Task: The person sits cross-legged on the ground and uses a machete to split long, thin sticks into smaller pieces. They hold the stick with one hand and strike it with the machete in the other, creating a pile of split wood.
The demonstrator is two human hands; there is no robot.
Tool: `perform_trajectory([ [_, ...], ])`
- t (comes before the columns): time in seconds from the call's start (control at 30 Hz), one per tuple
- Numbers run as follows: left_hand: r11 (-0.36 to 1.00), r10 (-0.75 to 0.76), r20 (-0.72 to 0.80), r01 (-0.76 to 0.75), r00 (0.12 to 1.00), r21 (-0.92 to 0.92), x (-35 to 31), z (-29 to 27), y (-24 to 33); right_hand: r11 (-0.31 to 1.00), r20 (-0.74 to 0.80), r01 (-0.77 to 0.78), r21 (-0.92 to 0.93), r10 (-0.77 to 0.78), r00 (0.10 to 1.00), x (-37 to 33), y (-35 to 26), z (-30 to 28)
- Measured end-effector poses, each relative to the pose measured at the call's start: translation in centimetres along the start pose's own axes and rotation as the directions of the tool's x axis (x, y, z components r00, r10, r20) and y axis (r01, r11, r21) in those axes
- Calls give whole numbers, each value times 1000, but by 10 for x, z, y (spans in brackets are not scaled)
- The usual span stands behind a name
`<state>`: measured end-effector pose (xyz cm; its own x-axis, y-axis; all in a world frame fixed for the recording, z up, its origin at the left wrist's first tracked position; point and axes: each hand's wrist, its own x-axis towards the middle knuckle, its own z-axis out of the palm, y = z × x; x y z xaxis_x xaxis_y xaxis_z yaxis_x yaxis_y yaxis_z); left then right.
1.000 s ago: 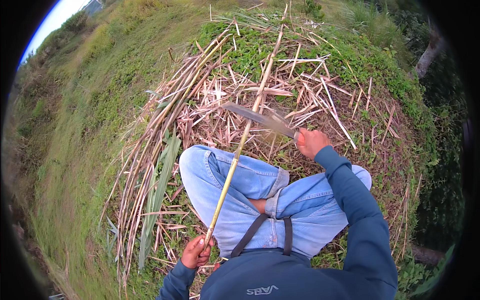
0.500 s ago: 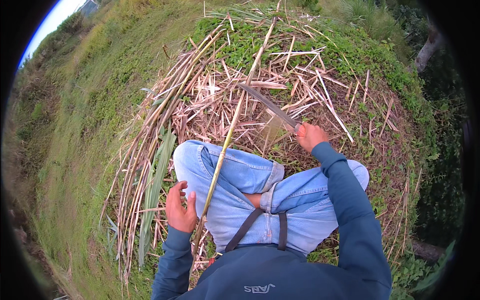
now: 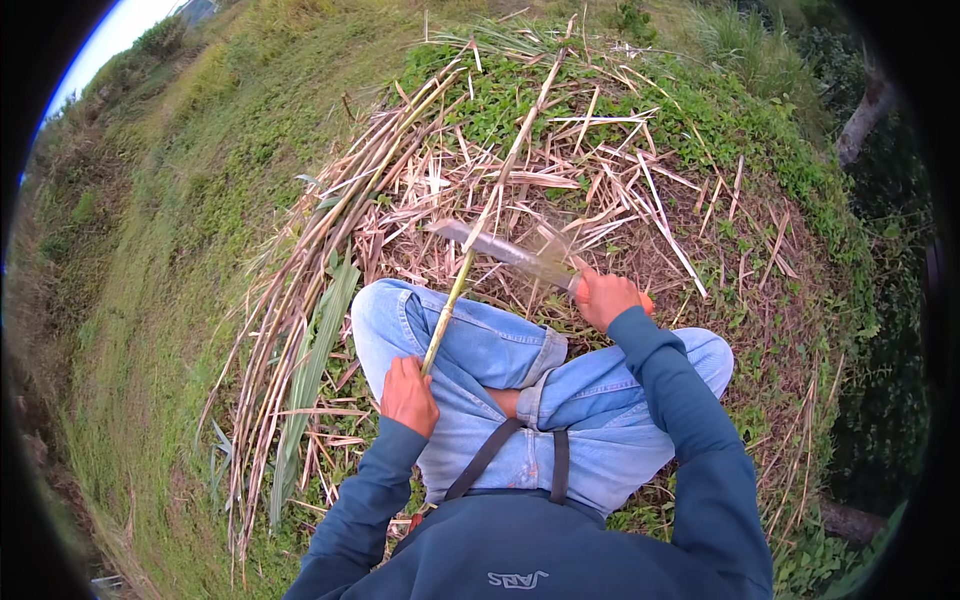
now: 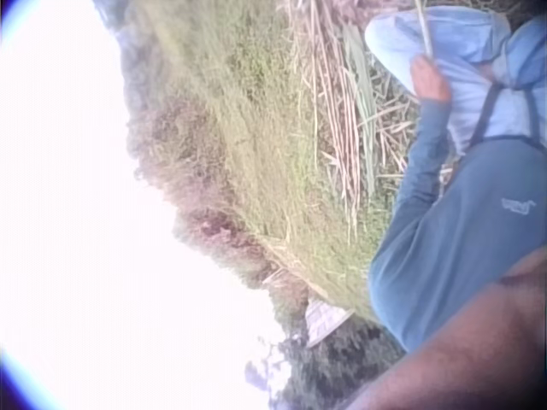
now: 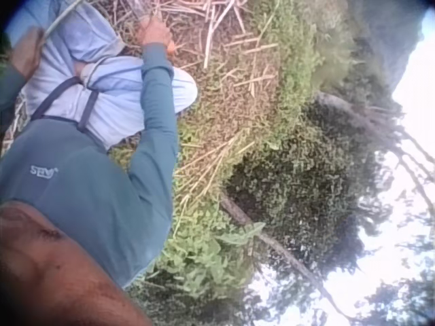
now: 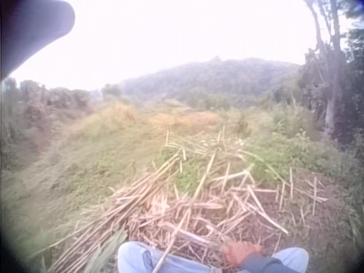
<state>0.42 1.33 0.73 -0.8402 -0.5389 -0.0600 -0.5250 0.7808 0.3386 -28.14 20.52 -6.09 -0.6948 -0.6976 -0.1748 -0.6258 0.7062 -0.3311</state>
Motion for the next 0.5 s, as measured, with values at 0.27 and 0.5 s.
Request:
perform_trajectory([
  [0.27,978,-22,50,32,999,-206,-17,1,-3,970,54,238,-56,-235,971,-18,-10,-13],
  [0.5,935,-157,68,170,985,-312,-18,-15,6,997,-109,-11,-76,2,994,50,13,-10],
])
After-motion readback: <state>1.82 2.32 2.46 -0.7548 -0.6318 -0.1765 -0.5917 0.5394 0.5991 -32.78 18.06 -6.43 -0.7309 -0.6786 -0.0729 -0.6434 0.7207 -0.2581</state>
